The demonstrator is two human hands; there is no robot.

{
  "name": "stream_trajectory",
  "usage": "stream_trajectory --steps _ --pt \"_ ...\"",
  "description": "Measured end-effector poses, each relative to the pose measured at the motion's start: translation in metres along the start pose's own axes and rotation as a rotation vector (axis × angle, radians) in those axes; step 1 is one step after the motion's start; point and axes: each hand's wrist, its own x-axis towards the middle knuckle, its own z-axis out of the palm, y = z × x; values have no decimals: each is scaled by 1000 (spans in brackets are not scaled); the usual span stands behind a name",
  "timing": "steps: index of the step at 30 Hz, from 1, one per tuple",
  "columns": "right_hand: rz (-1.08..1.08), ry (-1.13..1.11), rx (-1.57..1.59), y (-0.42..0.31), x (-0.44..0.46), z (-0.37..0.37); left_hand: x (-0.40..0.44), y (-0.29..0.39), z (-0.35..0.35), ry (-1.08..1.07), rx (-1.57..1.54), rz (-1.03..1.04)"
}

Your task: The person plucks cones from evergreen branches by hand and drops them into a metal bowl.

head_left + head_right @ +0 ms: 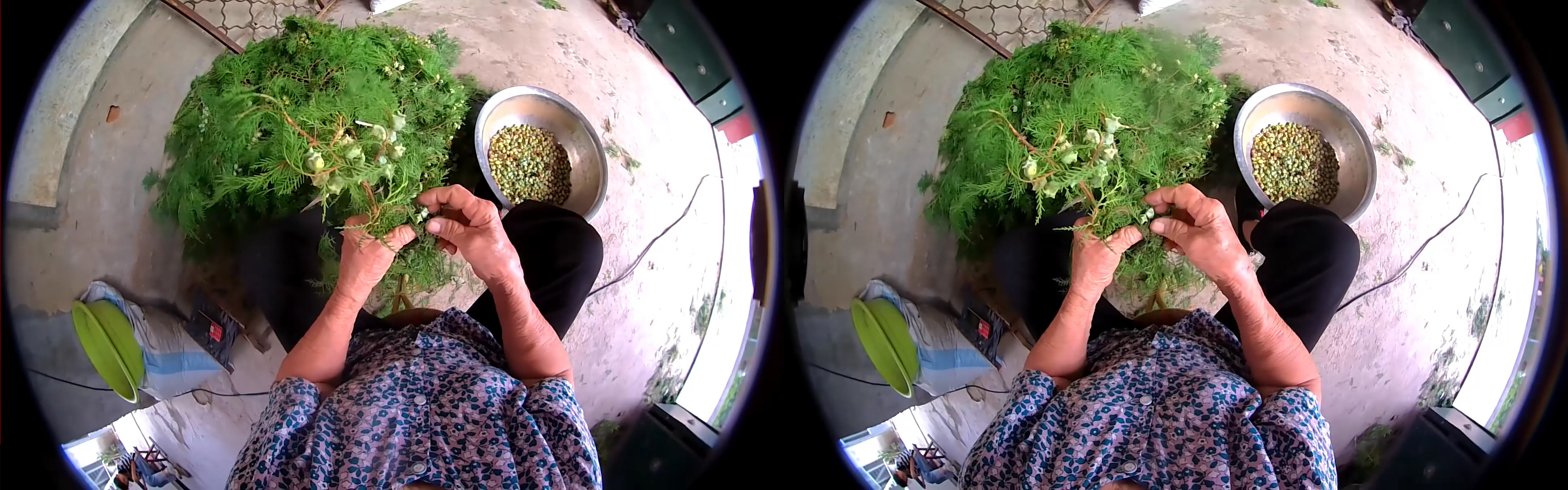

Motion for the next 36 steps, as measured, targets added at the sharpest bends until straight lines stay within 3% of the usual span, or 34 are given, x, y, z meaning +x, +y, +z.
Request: stream_trajectory --steps 1,3,5,10,13,14,16,17,19,24,26,29,32,36 --pt "127 -4 147 -3 -1 0 0 1 0 -3 17 -2" --pt "103 -18 137 6 2 0 1 3 -1 -6 77 4" --pt "-193 -25 -242 18 6 -2 1 3 -2 -11 138 7" --pt "-143 12 -290 10 3 2 1 7 0 -40 205 47" --pt "-277 94 -460 11 2 5 2 2 2 -46 190 45" --pt "-171 105 -304 10 0 7 2 1 3 -49 190 44" --pt "19 111 -37 13 0 6 2 -4 4 -42 -115 -66" --pt "19 112 -36 13 0 5 2 -7 4 -43 -114 -66" --pt "217 118 187 11 2 4 4 -14 3 -22 -71 -6" --pt "146 111 541 29 4 5 4 -14 1 -18 -219 -98" --pt "88 111 575 34 6 1 4 -13 2 16 -44 26" --pt "43 87 617 30 6 1 3 -17 1 14 -40 -58" --pt "47 94 649 27 5 0 1 -7 8 40 -181 21" --pt "15 72 715 31 9 -9 1 -1 3 -18 -63 -16"
